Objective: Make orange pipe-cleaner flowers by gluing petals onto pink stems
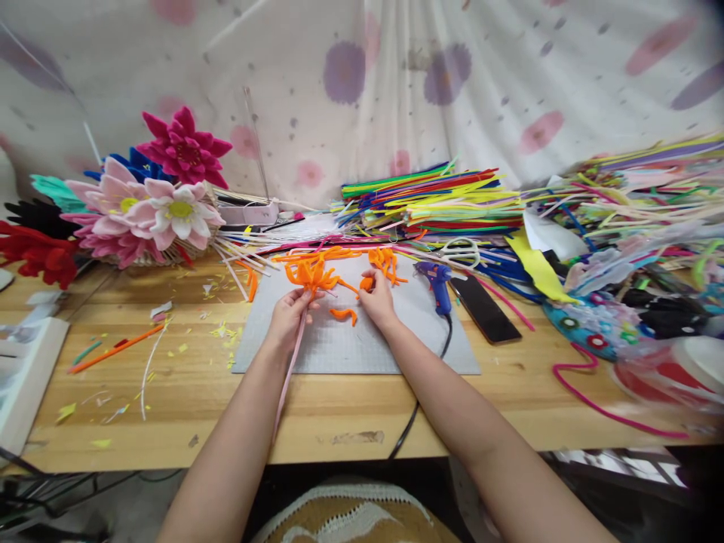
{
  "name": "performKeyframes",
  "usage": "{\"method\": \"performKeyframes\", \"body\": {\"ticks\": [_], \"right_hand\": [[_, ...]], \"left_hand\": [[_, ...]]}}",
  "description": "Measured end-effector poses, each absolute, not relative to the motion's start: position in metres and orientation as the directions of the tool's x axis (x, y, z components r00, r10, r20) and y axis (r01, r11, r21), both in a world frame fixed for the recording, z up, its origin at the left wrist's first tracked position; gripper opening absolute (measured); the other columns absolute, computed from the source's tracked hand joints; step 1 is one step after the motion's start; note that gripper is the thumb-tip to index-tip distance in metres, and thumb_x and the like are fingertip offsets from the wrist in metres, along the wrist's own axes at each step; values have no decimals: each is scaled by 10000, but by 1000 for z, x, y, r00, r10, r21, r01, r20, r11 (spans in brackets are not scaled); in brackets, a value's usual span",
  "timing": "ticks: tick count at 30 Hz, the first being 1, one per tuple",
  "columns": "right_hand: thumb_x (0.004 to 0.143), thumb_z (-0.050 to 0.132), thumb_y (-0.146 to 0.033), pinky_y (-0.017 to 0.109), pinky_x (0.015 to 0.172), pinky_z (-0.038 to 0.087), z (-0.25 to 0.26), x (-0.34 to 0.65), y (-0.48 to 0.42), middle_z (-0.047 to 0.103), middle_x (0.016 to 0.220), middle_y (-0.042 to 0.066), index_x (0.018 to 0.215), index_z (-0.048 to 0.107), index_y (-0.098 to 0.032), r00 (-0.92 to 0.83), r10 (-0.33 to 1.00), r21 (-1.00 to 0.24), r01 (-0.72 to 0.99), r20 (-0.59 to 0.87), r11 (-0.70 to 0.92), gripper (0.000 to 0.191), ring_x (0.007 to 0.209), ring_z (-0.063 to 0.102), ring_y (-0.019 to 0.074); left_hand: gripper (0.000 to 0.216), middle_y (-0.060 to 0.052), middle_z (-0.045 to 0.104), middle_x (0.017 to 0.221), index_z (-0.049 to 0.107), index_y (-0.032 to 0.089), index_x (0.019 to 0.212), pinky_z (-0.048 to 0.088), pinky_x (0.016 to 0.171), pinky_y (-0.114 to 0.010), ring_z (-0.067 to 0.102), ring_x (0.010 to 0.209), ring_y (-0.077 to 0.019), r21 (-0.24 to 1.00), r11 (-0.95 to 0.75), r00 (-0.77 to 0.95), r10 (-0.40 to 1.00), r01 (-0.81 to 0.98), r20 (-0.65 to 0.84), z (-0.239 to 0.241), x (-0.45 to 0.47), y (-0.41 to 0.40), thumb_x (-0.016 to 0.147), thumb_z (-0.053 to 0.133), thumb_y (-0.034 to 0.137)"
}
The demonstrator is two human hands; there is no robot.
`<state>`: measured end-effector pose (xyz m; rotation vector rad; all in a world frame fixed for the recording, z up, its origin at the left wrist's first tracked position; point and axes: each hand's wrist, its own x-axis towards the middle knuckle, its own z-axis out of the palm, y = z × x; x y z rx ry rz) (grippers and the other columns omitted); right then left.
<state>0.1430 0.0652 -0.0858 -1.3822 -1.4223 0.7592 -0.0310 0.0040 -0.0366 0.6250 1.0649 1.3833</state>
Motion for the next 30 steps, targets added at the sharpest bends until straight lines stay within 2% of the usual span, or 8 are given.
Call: {"method": "performKeyframes", "body": {"ticks": [9,17,24,30], "right_hand": [[588,453,-141,360,822,433,-87,143,67,550,939,45,894,486,-198,150,957,-904,391,247,172,313,839,514,181],[599,458,-149,354,807,442,-85,143,66,549,918,40,896,485,-201,140,963,-910,380,232,164,302,808,517,176],[570,450,-92,396,905,393,-90,147,68,480,1010,87,871,553,-198,202,936,-864,477,289,164,335,996,476,226],[583,438,-89,388,882,396,-93,148,69,497,959,79,839,562,-195,141,952,-864,472,272,177,304,951,483,222]], "left_hand": [[278,-60,694,751,552,132,746,286,313,-120,517,469,-49,880,93,-135,975,-466,-174,-37,-34,4,573,752,218],[245,-38,670,679,514,138,679,277,302,-129,530,462,-60,868,154,-157,954,-472,-254,-36,-35,4,569,722,206],[236,-30,654,670,517,135,690,270,305,-120,515,455,-49,876,132,-186,952,-463,-242,-39,-36,5,576,708,213],[175,-24,640,632,525,127,707,252,304,-114,491,432,-41,881,171,-228,928,-441,-294,-44,-36,9,605,648,199]]}}
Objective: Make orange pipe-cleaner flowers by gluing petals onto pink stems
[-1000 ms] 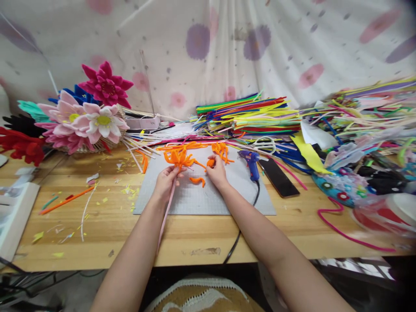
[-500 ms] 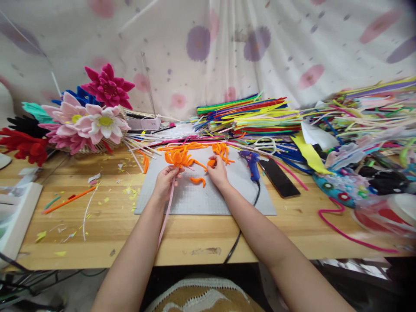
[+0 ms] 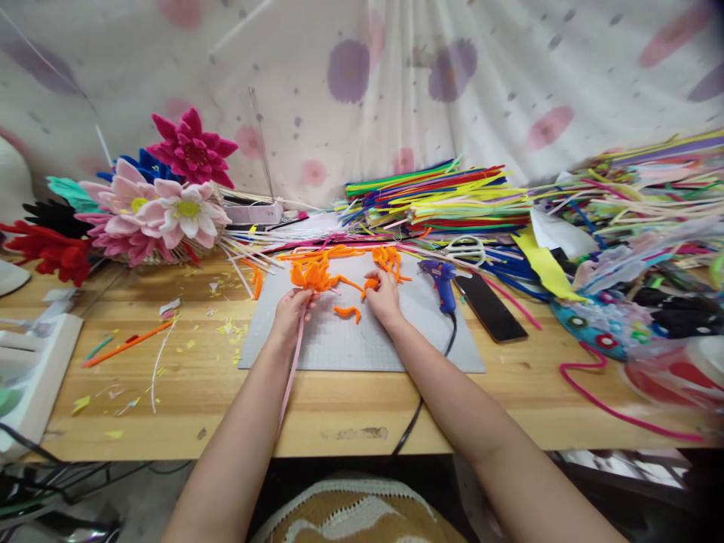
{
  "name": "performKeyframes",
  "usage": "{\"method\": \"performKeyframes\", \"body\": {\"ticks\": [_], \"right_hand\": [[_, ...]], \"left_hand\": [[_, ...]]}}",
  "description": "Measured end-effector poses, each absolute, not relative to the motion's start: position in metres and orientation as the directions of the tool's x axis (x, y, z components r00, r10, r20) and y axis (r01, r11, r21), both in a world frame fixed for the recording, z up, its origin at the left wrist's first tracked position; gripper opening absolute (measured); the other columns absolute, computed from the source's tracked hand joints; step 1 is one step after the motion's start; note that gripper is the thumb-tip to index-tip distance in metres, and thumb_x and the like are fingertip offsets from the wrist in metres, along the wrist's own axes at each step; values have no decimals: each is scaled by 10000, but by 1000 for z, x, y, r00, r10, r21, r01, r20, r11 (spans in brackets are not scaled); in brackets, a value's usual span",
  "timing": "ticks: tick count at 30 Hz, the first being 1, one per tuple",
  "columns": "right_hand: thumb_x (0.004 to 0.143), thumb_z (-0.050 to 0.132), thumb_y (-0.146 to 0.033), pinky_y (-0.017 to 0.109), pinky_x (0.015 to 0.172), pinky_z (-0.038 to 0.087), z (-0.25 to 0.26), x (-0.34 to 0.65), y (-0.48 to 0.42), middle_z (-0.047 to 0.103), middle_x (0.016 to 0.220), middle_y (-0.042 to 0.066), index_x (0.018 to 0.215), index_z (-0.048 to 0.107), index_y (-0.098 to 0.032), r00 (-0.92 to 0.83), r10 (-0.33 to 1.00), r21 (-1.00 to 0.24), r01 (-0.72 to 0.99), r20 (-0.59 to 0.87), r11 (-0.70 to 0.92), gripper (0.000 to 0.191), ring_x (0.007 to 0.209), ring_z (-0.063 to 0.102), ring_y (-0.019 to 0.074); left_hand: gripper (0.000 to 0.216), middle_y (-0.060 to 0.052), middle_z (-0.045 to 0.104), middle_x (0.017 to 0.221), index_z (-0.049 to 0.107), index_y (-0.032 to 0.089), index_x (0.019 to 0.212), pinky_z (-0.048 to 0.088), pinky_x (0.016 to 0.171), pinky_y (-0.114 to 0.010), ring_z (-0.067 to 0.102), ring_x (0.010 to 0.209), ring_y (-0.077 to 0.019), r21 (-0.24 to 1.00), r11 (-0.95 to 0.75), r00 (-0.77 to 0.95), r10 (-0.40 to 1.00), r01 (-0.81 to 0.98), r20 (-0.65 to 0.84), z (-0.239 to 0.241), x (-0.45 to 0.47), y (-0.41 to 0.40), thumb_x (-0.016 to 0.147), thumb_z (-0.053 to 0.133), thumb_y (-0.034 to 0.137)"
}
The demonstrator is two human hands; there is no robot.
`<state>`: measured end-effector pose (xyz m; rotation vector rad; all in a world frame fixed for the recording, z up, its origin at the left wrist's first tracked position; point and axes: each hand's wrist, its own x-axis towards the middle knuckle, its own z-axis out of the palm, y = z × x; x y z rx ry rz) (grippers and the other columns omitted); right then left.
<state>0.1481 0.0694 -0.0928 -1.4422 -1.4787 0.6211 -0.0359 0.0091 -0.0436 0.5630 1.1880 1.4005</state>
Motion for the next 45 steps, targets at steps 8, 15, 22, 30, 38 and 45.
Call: {"method": "performKeyframes", "body": {"ticks": [8,15,22,30,38,45], "right_hand": [[571,414,-69,389,873,395,-85,147,63,491,888,59,771,509,-197,141,946,-843,506,292,185,256,907,477,213],[638,452,-134,361,792,439,-79,148,60,492,899,52,806,499,-194,169,934,-859,470,315,204,185,796,497,173],[735,511,-225,316,786,470,-36,139,49,515,994,62,987,455,-202,123,833,-829,254,539,499,259,876,531,156],[709,505,-115,351,826,466,-7,101,45,555,1007,70,1007,499,-204,-372,691,-640,270,620,720,311,939,539,187],[675,466,-68,394,912,417,-7,85,51,558,1075,86,1053,495,-194,-477,646,-549,346,596,761,400,1043,511,219],[681,465,-70,379,888,433,-11,84,50,560,1050,96,1051,503,-179,-457,662,-548,372,594,749,387,1000,523,216]], "left_hand": [[146,-25,635,639,581,109,746,267,304,-121,484,423,-36,865,194,-211,924,-462,-320,-43,-36,10,663,588,228],[162,-22,631,634,608,104,791,279,299,-129,498,424,-44,867,174,-200,934,-466,-295,-41,-38,9,703,573,235],[162,-36,643,688,611,102,805,316,307,-127,526,460,-50,852,212,-128,943,-479,-307,-40,-36,7,738,574,244],[164,-38,636,680,606,112,828,298,296,-123,511,458,-50,840,200,-97,954,-504,-285,-39,-36,4,737,595,248],[172,-4,567,582,576,115,768,174,267,-127,383,358,-20,843,203,-83,957,-497,-279,-40,-36,6,706,600,274],[332,31,540,579,545,130,791,129,298,-125,292,334,2,874,181,-128,956,-450,-264,-41,-35,4,670,648,422]]}}
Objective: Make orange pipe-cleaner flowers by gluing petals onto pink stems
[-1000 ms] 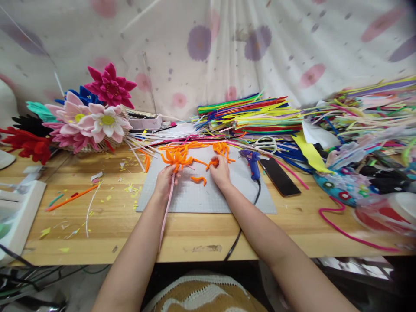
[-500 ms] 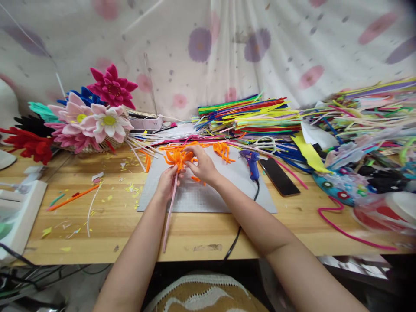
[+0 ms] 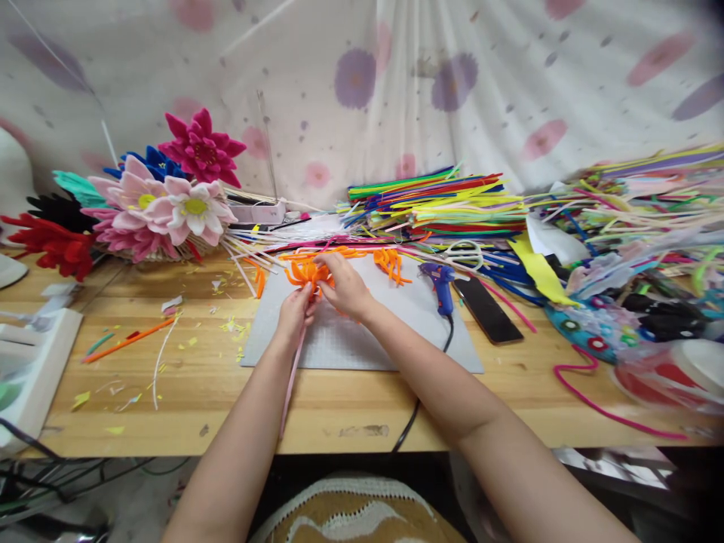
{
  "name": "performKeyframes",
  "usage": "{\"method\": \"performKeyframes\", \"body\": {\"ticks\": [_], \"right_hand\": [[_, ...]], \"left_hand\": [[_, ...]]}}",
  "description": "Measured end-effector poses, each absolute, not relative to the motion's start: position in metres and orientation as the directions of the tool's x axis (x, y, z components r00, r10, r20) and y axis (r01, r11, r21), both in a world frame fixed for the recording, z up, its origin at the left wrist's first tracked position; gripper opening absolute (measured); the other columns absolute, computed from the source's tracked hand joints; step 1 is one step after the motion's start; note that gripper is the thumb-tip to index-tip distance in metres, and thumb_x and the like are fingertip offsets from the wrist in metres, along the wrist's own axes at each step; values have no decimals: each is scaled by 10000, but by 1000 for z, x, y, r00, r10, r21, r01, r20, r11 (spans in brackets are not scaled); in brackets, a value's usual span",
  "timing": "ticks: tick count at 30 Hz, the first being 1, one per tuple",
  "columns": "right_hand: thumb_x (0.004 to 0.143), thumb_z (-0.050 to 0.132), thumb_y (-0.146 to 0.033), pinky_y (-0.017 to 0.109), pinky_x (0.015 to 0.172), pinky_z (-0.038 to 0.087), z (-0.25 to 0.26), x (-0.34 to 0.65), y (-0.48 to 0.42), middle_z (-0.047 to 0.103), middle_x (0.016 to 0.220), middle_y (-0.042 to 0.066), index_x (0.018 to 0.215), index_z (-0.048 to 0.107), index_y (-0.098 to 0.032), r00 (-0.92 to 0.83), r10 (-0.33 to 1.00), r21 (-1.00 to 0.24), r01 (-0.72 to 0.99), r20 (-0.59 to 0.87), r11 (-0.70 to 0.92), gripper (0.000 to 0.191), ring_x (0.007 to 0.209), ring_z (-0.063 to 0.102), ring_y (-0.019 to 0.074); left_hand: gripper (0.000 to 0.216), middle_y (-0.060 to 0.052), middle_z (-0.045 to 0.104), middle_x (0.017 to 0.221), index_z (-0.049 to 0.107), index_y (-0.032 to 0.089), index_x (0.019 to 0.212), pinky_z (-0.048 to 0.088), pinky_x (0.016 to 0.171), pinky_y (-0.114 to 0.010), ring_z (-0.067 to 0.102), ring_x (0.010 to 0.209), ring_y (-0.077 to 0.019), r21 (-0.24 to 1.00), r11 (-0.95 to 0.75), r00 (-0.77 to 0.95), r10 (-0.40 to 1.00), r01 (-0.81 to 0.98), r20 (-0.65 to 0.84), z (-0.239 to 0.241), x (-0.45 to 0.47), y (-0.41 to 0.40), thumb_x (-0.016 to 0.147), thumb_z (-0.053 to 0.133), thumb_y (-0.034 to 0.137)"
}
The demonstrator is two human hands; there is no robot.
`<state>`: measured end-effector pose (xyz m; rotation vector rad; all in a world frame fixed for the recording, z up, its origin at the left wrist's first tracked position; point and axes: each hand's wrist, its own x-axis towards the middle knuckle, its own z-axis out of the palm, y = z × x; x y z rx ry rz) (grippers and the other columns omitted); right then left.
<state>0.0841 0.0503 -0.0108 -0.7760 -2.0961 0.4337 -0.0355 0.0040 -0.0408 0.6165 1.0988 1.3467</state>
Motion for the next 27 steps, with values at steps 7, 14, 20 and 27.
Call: {"method": "performKeyframes", "body": {"ticks": [7,14,20,27], "right_hand": [[707,487,-114,343,825,462,-18,83,50,556,1016,75,1048,497,-204,-392,681,-606,313,619,731,353,927,536,191],[723,509,-138,338,809,459,-23,86,47,552,970,68,992,500,-207,-363,670,-607,285,647,742,279,902,527,187],[715,586,-221,394,883,420,-19,92,45,550,999,72,1009,500,-206,-313,708,-632,321,632,706,307,955,512,210],[719,641,-314,384,907,427,-31,87,43,524,1148,90,1230,351,-233,-291,672,-631,232,681,740,594,1032,530,202]], "left_hand": [[331,49,523,509,504,153,694,176,338,-166,296,328,-22,961,112,-268,946,-251,-180,-39,-30,-1,669,655,447],[231,17,539,525,546,157,628,315,467,-190,445,457,-78,997,-28,-331,942,72,51,-51,-39,3,748,601,346],[149,5,562,567,580,188,666,308,518,-212,465,512,-116,934,-118,-250,945,337,210,-30,-51,-3,770,574,295],[44,2,551,562,614,210,694,324,568,-220,475,551,-138,800,-201,-122,939,566,322,-4,-75,-7,727,602,183]]}}
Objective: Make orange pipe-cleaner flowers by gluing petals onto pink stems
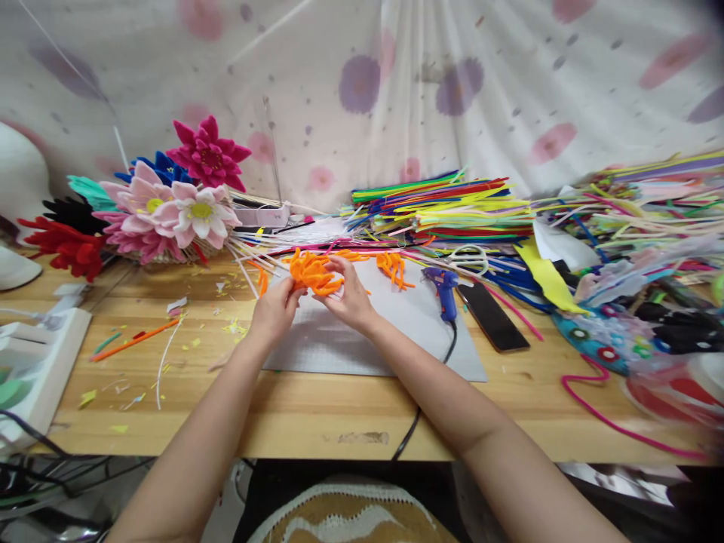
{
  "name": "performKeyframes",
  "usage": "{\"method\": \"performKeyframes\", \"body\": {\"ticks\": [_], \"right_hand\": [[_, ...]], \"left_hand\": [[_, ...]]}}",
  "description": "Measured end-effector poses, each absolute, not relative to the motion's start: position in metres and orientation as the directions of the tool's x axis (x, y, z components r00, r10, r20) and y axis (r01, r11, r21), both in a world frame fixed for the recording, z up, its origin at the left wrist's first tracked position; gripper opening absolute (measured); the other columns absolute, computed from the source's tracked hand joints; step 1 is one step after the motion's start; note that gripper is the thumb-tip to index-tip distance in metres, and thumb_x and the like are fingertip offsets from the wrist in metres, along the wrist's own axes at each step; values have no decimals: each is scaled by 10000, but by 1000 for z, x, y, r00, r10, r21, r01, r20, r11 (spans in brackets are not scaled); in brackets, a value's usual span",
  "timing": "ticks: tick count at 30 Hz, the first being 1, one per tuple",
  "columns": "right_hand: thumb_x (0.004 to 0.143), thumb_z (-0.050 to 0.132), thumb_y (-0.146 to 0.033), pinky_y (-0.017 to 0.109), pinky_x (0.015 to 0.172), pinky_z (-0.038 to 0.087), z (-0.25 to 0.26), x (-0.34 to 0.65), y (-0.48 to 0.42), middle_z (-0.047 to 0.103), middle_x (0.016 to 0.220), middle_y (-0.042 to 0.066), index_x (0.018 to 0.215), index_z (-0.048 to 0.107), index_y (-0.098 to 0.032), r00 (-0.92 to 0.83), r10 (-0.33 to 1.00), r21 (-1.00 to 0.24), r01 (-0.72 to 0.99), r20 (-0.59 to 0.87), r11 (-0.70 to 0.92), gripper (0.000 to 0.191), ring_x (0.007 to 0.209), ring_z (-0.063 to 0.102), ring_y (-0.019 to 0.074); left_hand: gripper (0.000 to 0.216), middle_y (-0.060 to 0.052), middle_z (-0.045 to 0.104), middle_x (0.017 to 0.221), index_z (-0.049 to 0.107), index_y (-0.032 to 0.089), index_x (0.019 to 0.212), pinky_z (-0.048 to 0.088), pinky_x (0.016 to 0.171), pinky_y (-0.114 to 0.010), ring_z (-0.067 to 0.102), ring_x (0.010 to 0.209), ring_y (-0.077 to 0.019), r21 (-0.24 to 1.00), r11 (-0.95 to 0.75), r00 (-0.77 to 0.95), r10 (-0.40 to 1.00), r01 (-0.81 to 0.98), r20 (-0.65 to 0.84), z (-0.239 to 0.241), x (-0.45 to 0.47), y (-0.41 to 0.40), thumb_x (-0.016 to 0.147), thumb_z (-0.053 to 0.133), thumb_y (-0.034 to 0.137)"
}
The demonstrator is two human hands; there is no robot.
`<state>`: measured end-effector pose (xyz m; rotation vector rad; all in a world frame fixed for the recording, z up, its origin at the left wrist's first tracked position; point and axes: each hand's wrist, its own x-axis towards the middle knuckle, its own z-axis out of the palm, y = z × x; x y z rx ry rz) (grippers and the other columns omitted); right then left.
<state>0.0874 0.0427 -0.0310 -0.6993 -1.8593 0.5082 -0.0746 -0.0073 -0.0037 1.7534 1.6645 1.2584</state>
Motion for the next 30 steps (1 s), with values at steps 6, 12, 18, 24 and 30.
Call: {"method": "performKeyframes", "body": {"ticks": [6,12,18,24,30], "right_hand": [[754,612,-337,434,875,432,-36,88,39,562,1081,107,1179,402,-224,-375,502,-399,320,779,859,488,1013,522,241],[767,590,-343,463,882,420,-38,88,31,533,1043,95,1089,432,-247,-337,403,-274,370,851,888,371,1032,497,247],[758,591,-366,471,887,409,-36,89,28,502,1069,100,1126,405,-251,-285,423,-291,407,860,866,428,1041,480,253],[769,582,-345,443,856,420,-47,104,37,513,1033,110,1098,429,-215,-189,496,-377,441,848,814,386,995,485,243],[788,542,-302,409,803,440,-65,118,48,554,924,92,996,480,-198,-134,704,-572,486,698,660,241,889,520,225]], "left_hand": [[78,-49,603,780,576,190,823,413,684,-273,551,736,-175,615,-430,117,869,661,482,-24,-96,-4,787,514,220],[119,-80,609,809,513,195,843,444,692,-320,587,776,-194,456,-538,144,744,709,653,-43,-104,-3,852,435,285],[177,-86,598,748,524,203,746,442,695,-340,583,759,-212,488,-539,69,716,687,695,-45,-112,-2,805,493,368],[152,-71,574,656,525,201,669,417,604,-306,554,631,-190,378,-576,180,688,725,703,-37,-119,-7,753,509,327],[247,-42,484,550,432,206,585,343,531,-280,484,524,-164,253,-546,266,698,799,664,-20,-120,-7,777,454,359]]}}
